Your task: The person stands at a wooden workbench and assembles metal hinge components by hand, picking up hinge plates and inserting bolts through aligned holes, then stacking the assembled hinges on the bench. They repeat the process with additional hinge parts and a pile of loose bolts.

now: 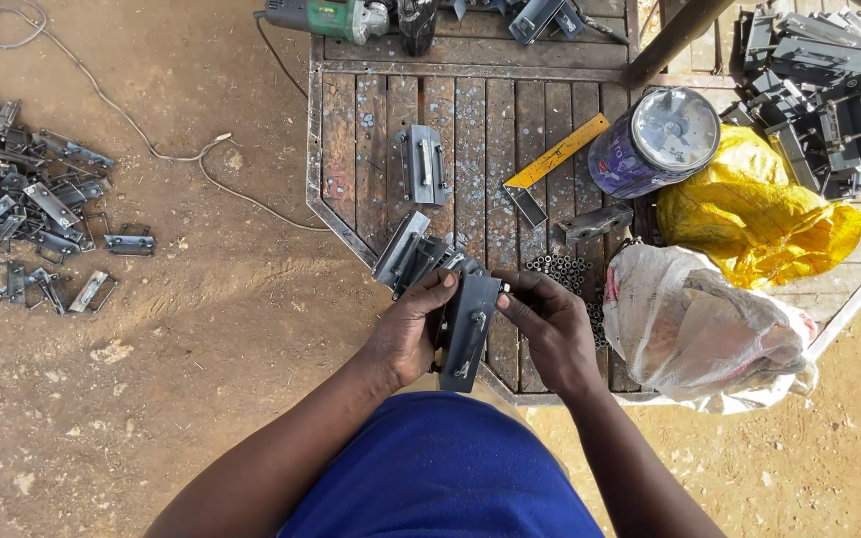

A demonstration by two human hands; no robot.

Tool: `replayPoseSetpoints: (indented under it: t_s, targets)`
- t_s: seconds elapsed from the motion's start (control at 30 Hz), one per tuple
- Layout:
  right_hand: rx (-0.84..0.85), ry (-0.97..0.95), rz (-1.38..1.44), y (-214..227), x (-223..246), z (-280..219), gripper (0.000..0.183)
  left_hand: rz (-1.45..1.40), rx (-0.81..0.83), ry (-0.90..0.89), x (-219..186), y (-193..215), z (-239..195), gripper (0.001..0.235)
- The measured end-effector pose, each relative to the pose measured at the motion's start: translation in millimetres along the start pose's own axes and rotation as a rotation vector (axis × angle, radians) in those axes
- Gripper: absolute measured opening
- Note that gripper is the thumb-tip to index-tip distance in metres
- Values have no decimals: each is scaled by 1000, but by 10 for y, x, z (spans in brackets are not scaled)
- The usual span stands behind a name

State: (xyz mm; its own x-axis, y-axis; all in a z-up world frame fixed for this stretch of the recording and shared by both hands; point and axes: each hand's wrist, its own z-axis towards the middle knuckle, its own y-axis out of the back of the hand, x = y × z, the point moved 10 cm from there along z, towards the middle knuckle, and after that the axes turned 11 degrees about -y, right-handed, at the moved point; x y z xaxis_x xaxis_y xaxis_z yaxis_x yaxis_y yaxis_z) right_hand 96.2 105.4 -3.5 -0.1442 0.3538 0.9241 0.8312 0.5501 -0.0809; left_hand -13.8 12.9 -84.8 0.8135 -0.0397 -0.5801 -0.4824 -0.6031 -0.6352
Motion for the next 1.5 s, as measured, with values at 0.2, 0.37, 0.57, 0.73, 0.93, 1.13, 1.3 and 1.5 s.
replayPoseSetpoints:
  t_s: [0.2,0.37,0.57,0.73,0.93,1.13,1.3,1.5]
  targets:
    - [-17,43,-68,-98,15,105,27,-58,121,47,61,239,259,14]
    - [-20,65,-87,-165,108,171,20,-92,166,66,-80,207,354,11]
    - [-48,-45,-12,-240,-136,269,32,-100,239,52,-225,232,459,15]
    - [-120,-378,417,-496,-242,234,55,-91,346,64,-225,237,559,9]
    - [-95,36,1,-496,159,203,41,-111,290,62,-421,176,488,11]
    - [-198,217,-491,-577,197,167,39,-96,313,65,-451,211,479,12]
    - [-260,71,-335,-621,283,122,53,-84,304,60,-561,224,453,6]
    - [-300,146,-530,-555,38,122,43,-32,370,29,-598,221,484,4]
